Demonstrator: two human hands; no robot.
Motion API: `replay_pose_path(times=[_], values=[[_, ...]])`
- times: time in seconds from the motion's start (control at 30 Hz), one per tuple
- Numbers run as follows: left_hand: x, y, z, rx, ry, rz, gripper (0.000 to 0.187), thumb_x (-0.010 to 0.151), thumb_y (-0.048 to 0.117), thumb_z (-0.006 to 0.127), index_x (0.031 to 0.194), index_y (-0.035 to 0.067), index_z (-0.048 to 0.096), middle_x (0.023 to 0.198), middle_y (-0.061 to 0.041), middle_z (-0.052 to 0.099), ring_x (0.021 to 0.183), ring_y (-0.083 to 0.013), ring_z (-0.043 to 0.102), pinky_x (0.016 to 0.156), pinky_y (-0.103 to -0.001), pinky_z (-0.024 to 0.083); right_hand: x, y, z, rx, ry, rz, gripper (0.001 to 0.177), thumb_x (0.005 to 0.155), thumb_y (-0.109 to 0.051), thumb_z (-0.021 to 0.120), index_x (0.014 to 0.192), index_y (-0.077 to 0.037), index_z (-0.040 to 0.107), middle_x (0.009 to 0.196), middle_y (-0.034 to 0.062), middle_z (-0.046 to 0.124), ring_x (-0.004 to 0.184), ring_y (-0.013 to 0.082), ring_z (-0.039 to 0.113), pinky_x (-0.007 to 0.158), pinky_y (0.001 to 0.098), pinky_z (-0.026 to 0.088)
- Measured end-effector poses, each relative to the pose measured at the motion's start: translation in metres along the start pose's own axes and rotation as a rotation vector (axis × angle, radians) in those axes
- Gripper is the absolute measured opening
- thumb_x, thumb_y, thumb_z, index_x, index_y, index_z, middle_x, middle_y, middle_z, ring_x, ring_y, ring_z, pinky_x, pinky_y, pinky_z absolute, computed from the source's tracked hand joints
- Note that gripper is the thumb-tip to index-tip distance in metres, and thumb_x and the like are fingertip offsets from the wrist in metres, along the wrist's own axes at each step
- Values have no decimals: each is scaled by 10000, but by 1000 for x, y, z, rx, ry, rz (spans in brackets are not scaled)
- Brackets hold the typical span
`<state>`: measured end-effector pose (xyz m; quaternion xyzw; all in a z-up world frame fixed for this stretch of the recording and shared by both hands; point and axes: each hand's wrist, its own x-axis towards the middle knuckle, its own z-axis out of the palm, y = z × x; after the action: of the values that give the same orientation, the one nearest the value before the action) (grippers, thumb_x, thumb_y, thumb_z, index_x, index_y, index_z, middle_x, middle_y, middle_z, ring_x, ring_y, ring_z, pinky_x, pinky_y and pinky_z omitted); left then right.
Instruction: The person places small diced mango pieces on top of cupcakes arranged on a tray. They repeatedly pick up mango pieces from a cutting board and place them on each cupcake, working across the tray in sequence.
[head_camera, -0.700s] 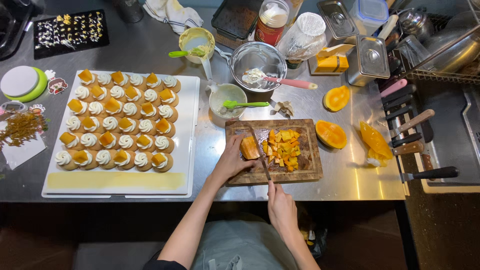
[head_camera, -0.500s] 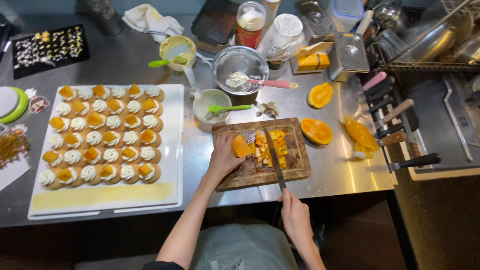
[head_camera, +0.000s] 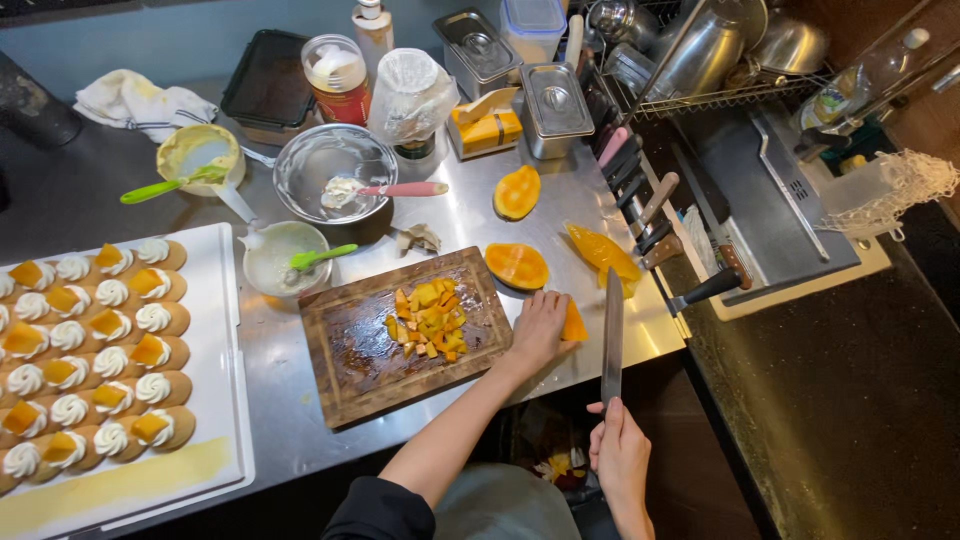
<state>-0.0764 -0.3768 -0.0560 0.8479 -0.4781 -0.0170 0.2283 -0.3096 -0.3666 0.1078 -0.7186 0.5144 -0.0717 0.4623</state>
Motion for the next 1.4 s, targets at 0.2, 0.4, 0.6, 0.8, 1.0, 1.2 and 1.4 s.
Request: replay_pose_path(times=[0.2,0.4,0.6,0.8,1.0,1.2,1.4], values=[[23,-24,-66,-137,44,90,597,1102,438,761,1527,42,625,1518,-174,648,1408,-322,613,1261,-505,509,32,24,-10,97,-39,-96,603,1265,-408,370,1133,-58,843,556,47,581,409,197,558,475,358,476],[85,-116,-45,284,-443,20,1240,800,482,992,1803,212,314,1693,-201,446,1643,-395,368,1401,-696,161,38,14,-7,50,-151,-90,602,1245,-418,379,1116,-91,868,560,25,587,419,179,573,533,352,500],[37,-82,-112,-16,-1,100,1091,723,273,1095,1630,150,500,1550,-165,587,1307,-354,615,1089,-509,589,49,-13,3,635,-397,107,801,1160,-579,498,1425,132,755,621,58,537,361,112,352,357,303,276],[-102,-35,-221,221,68,553,1169,954,-139,728,1888,116,72,1810,-182,535,1694,-372,498,1490,-649,243,62,-14,67,1062,-900,150,432,1194,-480,608,1251,-58,681,778,24,625,374,17,290,344,207,179],[-195,-39,-288,501,235,527,645,1264,45,595,1840,168,330,1753,-74,608,1638,-309,612,1432,-603,396,11,2,143,1180,-1124,205,320,1095,-359,798,1304,-131,718,946,49,752,410,16,326,376,192,259],[-279,-53,-317,659,264,270,667,1221,103,584,1845,218,379,1817,-189,489,1706,-388,438,1429,-635,309,-45,-30,165,948,-1282,215,388,1077,-354,819,1111,-7,651,652,-3,504,403,32,308,395,227,277],[-311,-81,-320,523,210,287,571,1124,51,615,1690,91,552,1627,-195,616,1585,-378,571,1363,-672,412,-80,-30,193,969,-1265,270,344,1090,-285,802,1139,-14,595,716,31,545,402,35,331,379,210,271]])
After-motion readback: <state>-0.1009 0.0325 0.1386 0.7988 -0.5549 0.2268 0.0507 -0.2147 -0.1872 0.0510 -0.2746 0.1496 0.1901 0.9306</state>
